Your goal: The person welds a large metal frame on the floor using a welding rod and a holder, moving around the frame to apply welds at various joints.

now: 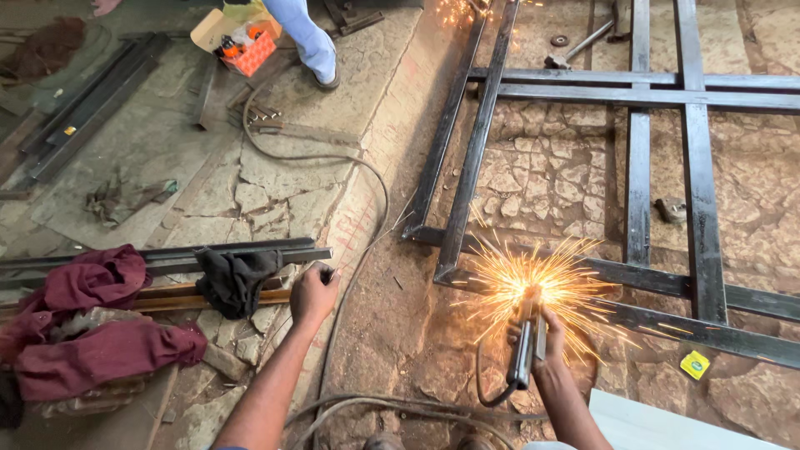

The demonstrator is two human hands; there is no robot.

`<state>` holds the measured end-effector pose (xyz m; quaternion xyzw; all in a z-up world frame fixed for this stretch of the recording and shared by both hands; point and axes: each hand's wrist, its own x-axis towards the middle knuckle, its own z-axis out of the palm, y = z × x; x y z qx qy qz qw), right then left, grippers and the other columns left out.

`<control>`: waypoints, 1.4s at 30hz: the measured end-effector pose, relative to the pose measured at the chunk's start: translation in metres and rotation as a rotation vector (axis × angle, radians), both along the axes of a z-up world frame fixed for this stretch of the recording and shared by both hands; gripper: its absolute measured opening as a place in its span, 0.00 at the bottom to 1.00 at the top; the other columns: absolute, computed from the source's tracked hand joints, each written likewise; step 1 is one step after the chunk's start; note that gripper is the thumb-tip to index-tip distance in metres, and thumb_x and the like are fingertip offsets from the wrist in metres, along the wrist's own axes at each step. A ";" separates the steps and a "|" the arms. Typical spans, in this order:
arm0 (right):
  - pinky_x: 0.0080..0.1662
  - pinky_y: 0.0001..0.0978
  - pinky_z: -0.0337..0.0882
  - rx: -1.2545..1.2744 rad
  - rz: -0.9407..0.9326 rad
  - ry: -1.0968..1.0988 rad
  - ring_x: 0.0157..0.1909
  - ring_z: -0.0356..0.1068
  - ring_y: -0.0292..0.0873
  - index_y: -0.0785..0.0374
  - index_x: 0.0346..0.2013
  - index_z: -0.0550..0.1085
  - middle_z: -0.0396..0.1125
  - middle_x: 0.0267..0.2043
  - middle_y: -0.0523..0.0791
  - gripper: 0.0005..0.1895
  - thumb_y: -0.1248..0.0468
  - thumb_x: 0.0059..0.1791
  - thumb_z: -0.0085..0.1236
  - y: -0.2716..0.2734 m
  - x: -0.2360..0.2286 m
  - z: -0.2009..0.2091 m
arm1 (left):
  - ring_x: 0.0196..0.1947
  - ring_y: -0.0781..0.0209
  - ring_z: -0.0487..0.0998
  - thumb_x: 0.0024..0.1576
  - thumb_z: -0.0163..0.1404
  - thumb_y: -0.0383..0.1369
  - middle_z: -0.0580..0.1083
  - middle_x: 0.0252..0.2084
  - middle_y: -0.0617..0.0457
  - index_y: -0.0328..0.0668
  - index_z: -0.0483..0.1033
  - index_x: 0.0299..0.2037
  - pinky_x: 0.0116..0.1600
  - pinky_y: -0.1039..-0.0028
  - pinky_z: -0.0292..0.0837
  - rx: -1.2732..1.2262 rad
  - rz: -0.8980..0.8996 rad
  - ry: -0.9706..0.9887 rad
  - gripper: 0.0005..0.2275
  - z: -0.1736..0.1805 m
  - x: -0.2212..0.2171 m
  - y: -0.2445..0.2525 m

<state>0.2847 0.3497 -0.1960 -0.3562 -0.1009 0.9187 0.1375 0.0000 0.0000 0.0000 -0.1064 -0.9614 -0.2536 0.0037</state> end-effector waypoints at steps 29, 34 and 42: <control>0.35 0.34 0.68 -0.146 0.121 0.604 0.36 0.67 0.45 0.68 0.59 0.67 0.63 0.40 0.51 0.32 0.43 0.56 0.53 -0.002 0.033 0.030 | 0.36 0.41 0.82 0.51 0.64 0.46 0.80 0.33 0.42 0.41 0.82 0.31 0.41 0.55 0.75 0.050 0.055 -0.111 0.15 -0.141 0.058 0.038; 0.38 0.44 0.75 0.666 0.198 0.002 0.37 0.70 0.49 0.64 0.59 0.61 0.65 0.40 0.52 0.32 0.52 0.48 0.62 -0.017 0.033 0.096 | 0.35 0.45 0.82 0.51 0.64 0.44 0.80 0.33 0.46 0.42 0.81 0.31 0.40 0.57 0.74 0.038 0.044 -0.202 0.13 -0.149 0.065 0.037; 0.50 0.50 0.80 1.745 0.591 -0.502 0.45 0.77 0.52 0.66 0.65 0.57 0.73 0.48 0.56 0.46 0.57 0.41 0.74 -0.050 0.011 0.125 | 0.34 0.53 0.82 0.52 0.64 0.43 0.81 0.33 0.50 0.45 0.80 0.32 0.39 0.61 0.75 0.014 0.024 -0.297 0.12 -0.167 0.057 0.036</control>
